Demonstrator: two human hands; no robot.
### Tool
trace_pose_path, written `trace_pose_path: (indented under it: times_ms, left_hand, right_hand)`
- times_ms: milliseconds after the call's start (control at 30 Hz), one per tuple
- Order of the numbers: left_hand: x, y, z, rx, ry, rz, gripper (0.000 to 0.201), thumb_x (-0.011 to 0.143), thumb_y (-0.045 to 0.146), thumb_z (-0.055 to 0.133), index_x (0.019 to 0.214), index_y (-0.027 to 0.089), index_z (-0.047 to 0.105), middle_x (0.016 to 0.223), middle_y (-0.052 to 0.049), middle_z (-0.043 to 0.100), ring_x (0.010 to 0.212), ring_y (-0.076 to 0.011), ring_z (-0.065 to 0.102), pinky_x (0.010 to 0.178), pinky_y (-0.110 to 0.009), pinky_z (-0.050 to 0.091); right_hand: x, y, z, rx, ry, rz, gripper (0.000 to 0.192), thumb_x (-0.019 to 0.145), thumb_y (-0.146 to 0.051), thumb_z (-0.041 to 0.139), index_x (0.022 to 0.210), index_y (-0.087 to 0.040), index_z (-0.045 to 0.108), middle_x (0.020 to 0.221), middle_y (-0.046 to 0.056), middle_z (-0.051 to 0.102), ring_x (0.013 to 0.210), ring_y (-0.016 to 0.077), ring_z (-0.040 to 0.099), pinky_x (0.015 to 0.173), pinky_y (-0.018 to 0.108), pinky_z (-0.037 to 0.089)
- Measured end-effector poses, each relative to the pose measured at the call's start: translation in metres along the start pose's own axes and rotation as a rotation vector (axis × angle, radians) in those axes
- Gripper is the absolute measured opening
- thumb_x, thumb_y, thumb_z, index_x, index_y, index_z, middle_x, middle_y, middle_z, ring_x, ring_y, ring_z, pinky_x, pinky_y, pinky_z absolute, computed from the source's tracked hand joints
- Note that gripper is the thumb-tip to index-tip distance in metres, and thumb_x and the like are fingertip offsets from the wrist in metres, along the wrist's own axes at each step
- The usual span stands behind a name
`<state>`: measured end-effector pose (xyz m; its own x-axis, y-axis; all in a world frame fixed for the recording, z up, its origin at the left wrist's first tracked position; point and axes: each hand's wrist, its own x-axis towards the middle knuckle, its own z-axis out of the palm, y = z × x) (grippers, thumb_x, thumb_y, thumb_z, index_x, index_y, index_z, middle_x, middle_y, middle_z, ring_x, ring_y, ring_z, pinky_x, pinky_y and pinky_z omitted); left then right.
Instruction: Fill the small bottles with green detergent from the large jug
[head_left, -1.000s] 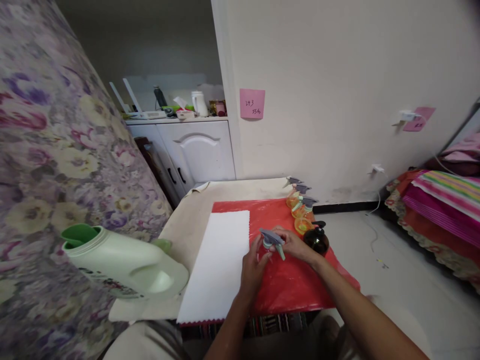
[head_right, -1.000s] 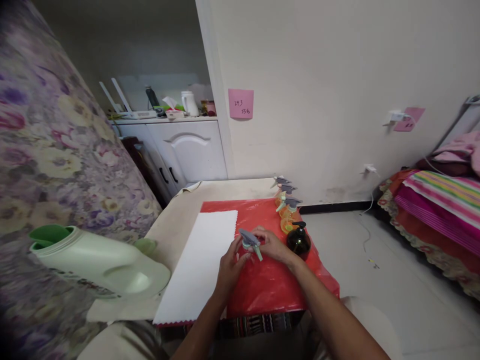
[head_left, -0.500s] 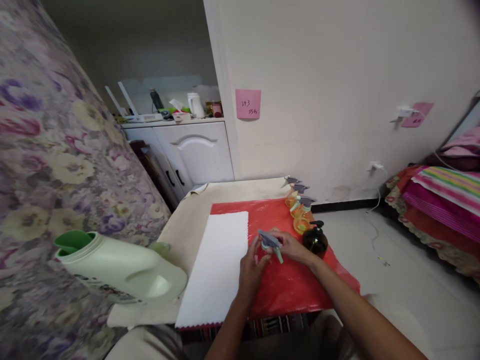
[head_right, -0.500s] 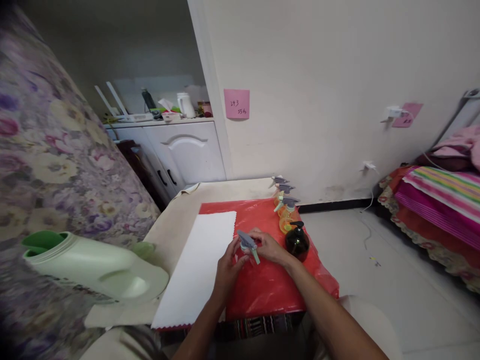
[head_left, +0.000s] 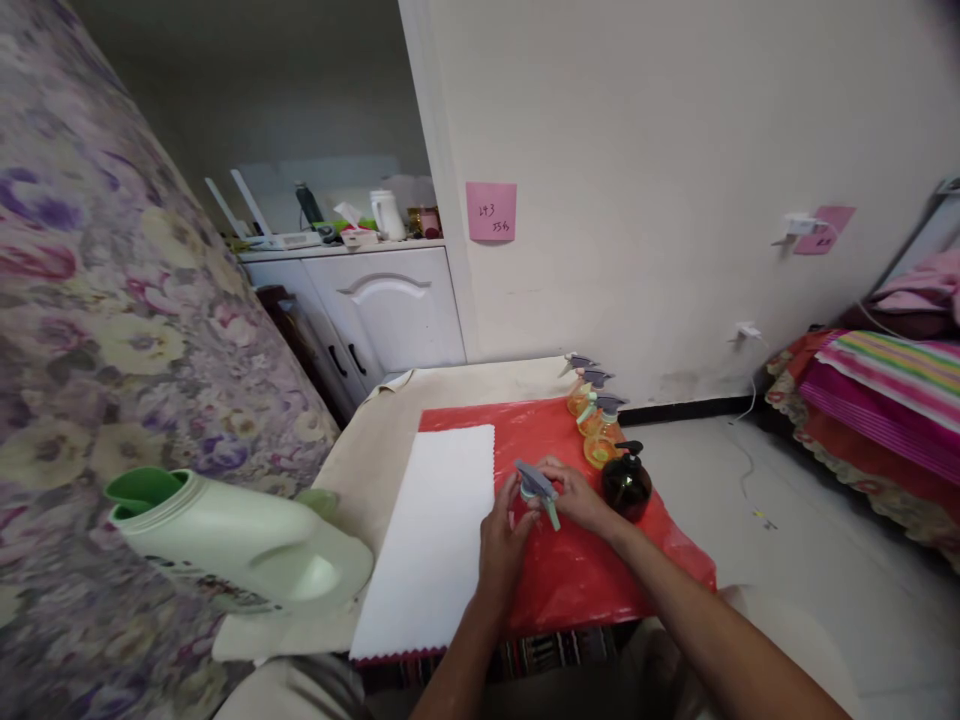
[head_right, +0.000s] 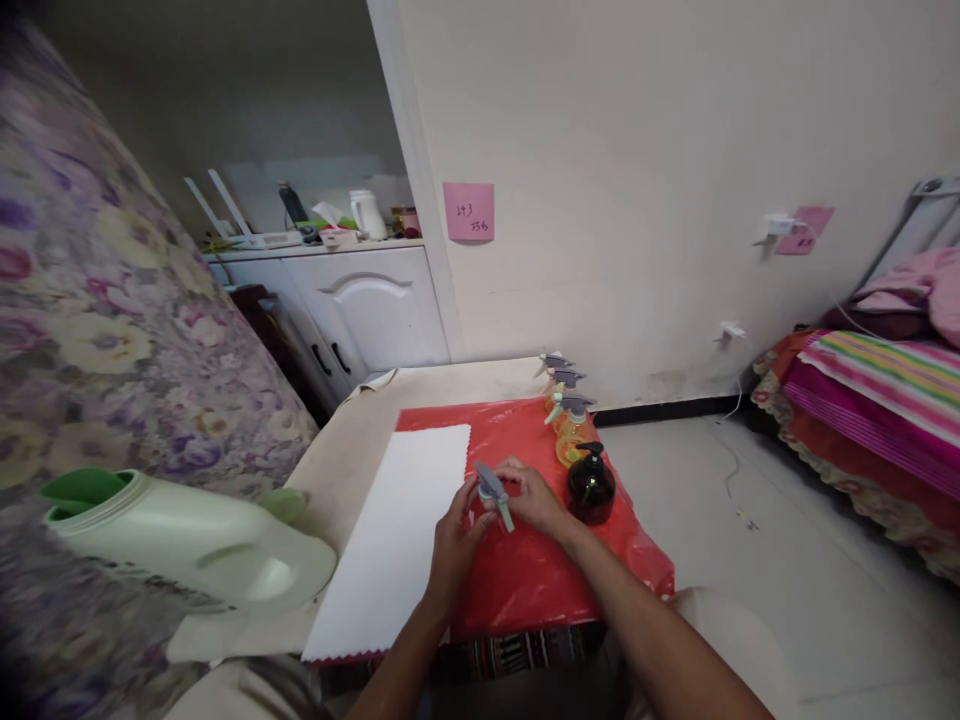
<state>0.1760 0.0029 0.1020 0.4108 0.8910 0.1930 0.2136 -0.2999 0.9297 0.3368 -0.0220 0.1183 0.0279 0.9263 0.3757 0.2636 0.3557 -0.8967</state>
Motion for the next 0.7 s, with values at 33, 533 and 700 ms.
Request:
trace_pose_path:
  times_ms: [33, 533, 700]
  left_hand:
    - [0.0, 0.0, 0.0, 0.002, 0.0, -0.003, 0.056, 0.078, 0.023, 0.059, 0.132, 0.024, 0.047, 0.134, -0.006, 0.057, 0.124, -0.0228, 0.052, 0.098, -0.037, 0.046]
    - [0.0, -0.005, 0.002, -0.027, -0.017, 0.03, 0.061, 0.081, 0.025, 0.058, 0.138, 0.024, 0.04, 0.138, -0.007, 0.053, 0.129, -0.0228, 0.047, 0.103, -0.037, 0.042]
    - [-0.001, -0.005, 0.004, -0.025, -0.001, 0.044, 0.057, 0.081, 0.026, 0.059, 0.136, 0.025, 0.043, 0.137, -0.007, 0.054, 0.129, -0.0229, 0.048, 0.104, -0.038, 0.041]
  right_hand:
    - [0.0, 0.001, 0.001, 0.001, 0.005, 0.001, 0.017, 0.071, -0.033, 0.072, 0.085, -0.023, 0.074, 0.082, 0.0, 0.058, 0.081, 0.0193, 0.055, 0.077, 0.031, 0.046]
    - [-0.001, -0.006, -0.008, 0.059, -0.094, -0.023, 0.023, 0.077, -0.037, 0.067, 0.094, -0.022, 0.072, 0.089, 0.002, 0.063, 0.088, 0.0197, 0.057, 0.084, 0.032, 0.045]
    - [-0.002, -0.003, -0.006, 0.062, -0.074, -0.015, 0.022, 0.076, -0.035, 0.068, 0.094, -0.022, 0.073, 0.091, 0.002, 0.063, 0.089, 0.0201, 0.057, 0.084, 0.033, 0.045]
